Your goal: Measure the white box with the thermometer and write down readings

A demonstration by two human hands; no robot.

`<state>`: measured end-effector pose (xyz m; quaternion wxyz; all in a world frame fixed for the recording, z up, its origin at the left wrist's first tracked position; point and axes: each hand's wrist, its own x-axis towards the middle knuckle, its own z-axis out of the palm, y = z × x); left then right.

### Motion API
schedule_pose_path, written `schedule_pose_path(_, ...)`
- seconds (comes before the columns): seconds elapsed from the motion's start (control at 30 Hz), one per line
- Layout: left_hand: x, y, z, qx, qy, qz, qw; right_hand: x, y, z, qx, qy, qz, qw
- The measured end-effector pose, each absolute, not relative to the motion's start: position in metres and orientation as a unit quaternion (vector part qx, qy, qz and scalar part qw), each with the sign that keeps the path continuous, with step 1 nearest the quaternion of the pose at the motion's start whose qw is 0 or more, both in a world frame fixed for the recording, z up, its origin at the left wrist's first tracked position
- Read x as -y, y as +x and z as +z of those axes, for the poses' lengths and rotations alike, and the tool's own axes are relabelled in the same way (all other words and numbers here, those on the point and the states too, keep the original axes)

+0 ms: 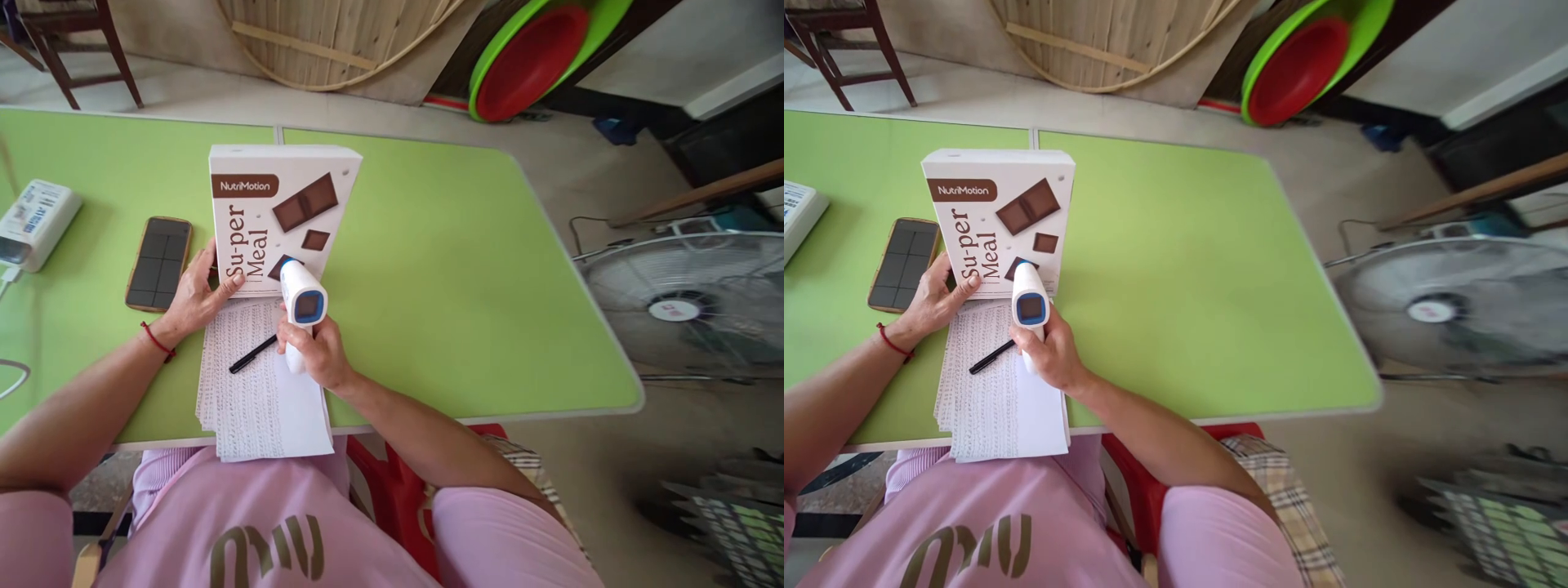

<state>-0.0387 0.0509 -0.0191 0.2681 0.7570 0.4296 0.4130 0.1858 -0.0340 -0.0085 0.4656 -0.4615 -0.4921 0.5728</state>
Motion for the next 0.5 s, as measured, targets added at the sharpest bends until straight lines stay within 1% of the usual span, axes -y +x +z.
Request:
schedule_pose_path(0.17, -0.0511, -0.039, -0.0195, -0.419, 0.76, 0.416, 0.272, 0.0332, 0.1857, -0.0047, 0.485, -0.464, 0.587, 0.453)
schedule_pose_path(0.5, -0.0526, -0.0385, -0.0196, -0.396, 0.772, 0.425, 0.259, 0.0316, 0.1855, -0.0042, 0.505, -0.463, 0.578, 0.444)
